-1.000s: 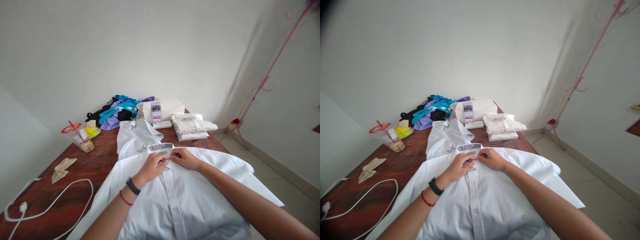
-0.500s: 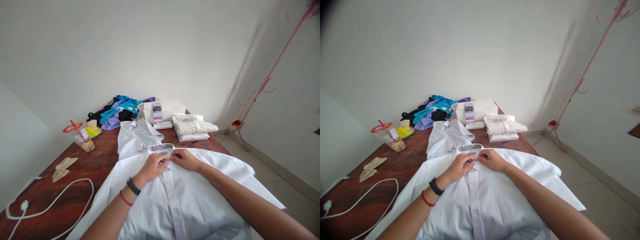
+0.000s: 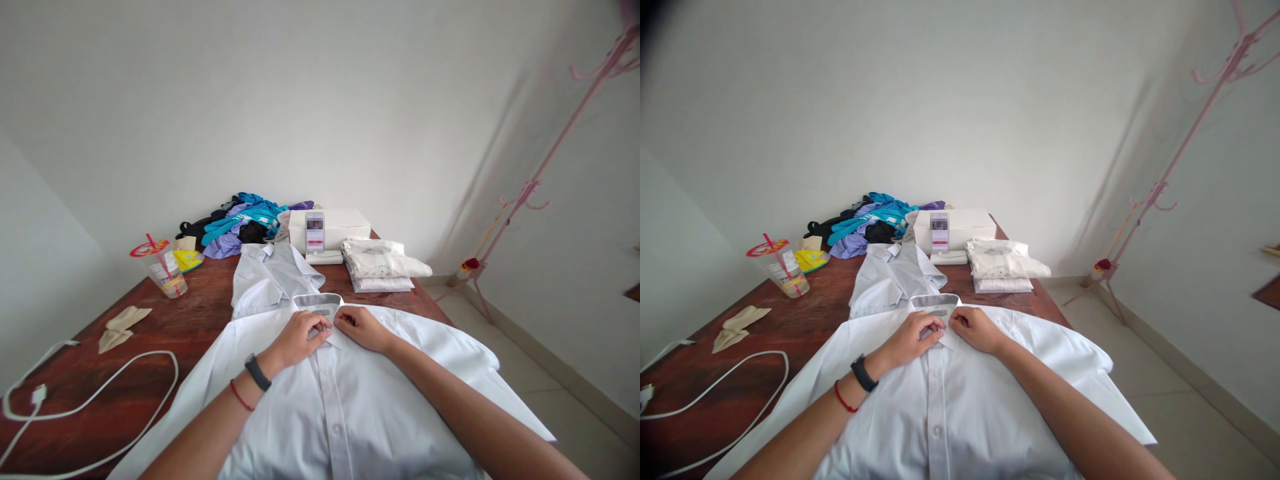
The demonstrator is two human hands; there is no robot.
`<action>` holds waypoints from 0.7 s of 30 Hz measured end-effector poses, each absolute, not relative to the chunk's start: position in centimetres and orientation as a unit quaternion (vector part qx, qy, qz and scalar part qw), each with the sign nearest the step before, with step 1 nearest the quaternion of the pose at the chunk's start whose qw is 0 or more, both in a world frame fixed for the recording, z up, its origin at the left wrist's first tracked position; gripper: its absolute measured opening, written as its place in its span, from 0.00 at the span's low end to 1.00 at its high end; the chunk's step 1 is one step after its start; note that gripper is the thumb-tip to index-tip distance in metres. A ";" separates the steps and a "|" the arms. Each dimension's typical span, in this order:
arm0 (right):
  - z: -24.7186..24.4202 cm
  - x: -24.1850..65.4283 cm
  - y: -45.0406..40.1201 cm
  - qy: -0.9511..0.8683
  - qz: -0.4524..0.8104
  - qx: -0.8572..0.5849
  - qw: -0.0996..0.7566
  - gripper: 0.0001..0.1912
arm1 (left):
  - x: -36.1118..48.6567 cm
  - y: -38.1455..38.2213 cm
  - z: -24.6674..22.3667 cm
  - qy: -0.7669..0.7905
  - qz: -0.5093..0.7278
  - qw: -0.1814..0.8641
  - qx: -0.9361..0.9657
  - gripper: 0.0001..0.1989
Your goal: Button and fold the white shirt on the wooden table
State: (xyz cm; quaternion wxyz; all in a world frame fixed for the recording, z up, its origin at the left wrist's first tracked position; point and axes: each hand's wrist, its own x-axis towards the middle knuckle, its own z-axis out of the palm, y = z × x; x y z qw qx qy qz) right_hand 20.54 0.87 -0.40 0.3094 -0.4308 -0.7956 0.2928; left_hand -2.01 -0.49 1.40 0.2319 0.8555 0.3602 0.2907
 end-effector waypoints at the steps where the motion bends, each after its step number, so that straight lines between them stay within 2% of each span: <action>1: -0.4 20.6 0.9 -0.792 0.298 -0.428 0.316 0.11 | -2.0 -0.5 1.4 0.358 0.292 0.235 0.855 0.07; 4: -0.3 20.7 0.8 -0.781 0.305 -0.431 0.335 0.11 | -2.2 -0.6 1.5 0.359 0.296 0.241 0.852 0.10; 13: 0.3 21.0 0.8 -0.737 0.258 -0.474 0.407 0.13 | -2.3 -0.5 1.1 0.374 0.295 0.223 0.851 0.11; 21: 0.2 21.0 0.9 -0.742 0.261 -0.477 0.391 0.16 | -2.2 -0.5 1.1 0.347 0.293 0.196 0.869 0.07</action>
